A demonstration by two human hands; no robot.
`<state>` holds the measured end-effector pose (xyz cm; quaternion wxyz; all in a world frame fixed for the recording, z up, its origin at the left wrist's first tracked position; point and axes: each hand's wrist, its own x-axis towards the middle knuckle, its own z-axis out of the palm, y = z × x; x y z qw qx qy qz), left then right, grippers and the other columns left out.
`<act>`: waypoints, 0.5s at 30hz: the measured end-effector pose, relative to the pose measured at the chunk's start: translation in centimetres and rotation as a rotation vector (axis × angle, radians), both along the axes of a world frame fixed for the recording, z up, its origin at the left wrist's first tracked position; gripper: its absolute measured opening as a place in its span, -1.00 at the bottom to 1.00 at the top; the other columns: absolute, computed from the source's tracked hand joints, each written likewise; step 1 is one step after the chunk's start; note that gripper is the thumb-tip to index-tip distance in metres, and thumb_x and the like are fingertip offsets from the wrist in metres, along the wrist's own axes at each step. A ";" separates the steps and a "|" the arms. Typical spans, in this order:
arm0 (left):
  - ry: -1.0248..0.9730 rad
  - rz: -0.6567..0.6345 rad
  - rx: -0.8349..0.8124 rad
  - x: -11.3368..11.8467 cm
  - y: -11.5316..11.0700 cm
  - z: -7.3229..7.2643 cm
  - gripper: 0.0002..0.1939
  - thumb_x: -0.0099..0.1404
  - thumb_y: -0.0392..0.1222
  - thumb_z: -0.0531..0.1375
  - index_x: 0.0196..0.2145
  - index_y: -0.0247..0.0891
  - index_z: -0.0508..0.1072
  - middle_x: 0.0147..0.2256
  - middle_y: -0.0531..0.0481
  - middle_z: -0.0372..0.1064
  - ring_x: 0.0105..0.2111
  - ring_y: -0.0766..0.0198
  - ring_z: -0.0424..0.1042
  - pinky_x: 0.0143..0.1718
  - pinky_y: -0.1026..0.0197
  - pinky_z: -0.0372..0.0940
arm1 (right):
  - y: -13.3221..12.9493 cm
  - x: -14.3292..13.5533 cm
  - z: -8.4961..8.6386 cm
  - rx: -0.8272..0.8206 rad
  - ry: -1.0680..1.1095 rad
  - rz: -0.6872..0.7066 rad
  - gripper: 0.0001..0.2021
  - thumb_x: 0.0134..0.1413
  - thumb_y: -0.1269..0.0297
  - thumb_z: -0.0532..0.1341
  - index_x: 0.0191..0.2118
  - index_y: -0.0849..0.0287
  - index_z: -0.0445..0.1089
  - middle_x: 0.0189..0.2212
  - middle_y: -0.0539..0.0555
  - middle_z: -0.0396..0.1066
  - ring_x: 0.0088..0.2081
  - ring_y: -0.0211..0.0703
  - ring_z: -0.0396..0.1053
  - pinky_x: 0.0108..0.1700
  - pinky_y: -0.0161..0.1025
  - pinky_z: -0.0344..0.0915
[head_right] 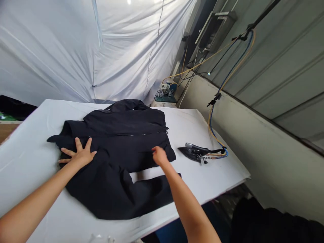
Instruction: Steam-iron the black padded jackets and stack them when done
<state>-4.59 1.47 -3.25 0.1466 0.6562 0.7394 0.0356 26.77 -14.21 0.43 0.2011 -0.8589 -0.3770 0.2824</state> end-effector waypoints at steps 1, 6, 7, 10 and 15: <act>0.016 -0.031 -0.027 0.3 -0.8 0.0 -0.29 0.14 0.14 0.02 0.21 0.13 -0.15 0.27 0.05 -0.71 0.13 -0.48 -0.68 -0.10 -0.59 -0.33 | -0.7 2.5 0.2 0.013 -0.099 -0.155 -0.68 -0.05 0.42 0.12 -0.10 0.17 0.38 -0.15 0.14 0.39 -0.01 -0.09 0.26 0.02 -0.22 0.14; 0.004 -0.488 -0.183 3.4 -4.9 2.1 -0.26 0.07 0.12 0.10 0.20 0.15 -0.07 0.28 -0.01 -0.44 0.20 -0.34 -0.51 -0.09 -0.55 -0.19 | -2.5 9.3 -1.9 -0.030 -0.047 -0.290 -0.74 -0.13 0.26 0.23 -0.26 0.29 0.40 -0.30 0.20 0.41 -0.14 0.01 0.34 -0.15 -0.16 0.25; -0.005 -0.577 -0.230 4.4 -5.8 2.6 -0.20 0.02 0.12 0.15 0.19 0.19 -0.08 0.28 -0.01 -0.43 0.20 -0.34 -0.49 -0.10 -0.55 -0.16 | -2.3 9.4 -2.5 -0.020 -0.009 -0.280 -0.73 -0.13 0.21 0.23 -0.28 0.27 0.39 -0.35 0.16 0.42 -0.21 -0.04 0.37 -0.22 -0.20 0.28; 0.069 -0.650 -0.413 7.5 -8.5 3.4 0.07 -0.22 0.12 0.30 0.19 0.27 -0.19 0.28 0.03 -0.58 0.16 -0.45 -0.61 -0.19 -0.62 -0.19 | -1.3 9.2 -4.2 0.037 0.093 -0.240 -0.67 -0.06 0.08 0.17 -0.23 0.23 0.36 -0.40 0.07 0.43 -0.35 -0.16 0.39 -0.38 -0.29 0.29; 0.342 -0.308 -0.318 9.6 -11.3 1.3 0.35 -0.38 -0.25 0.41 0.12 0.43 -0.43 0.21 0.14 -0.93 0.09 -0.54 -0.75 -0.28 -0.69 -0.29 | -0.8 11.2 -5.3 0.097 0.068 -0.199 -0.51 -0.07 0.15 0.19 0.02 0.20 0.23 -0.17 0.13 0.40 -0.17 -0.13 0.37 -0.20 -0.27 0.28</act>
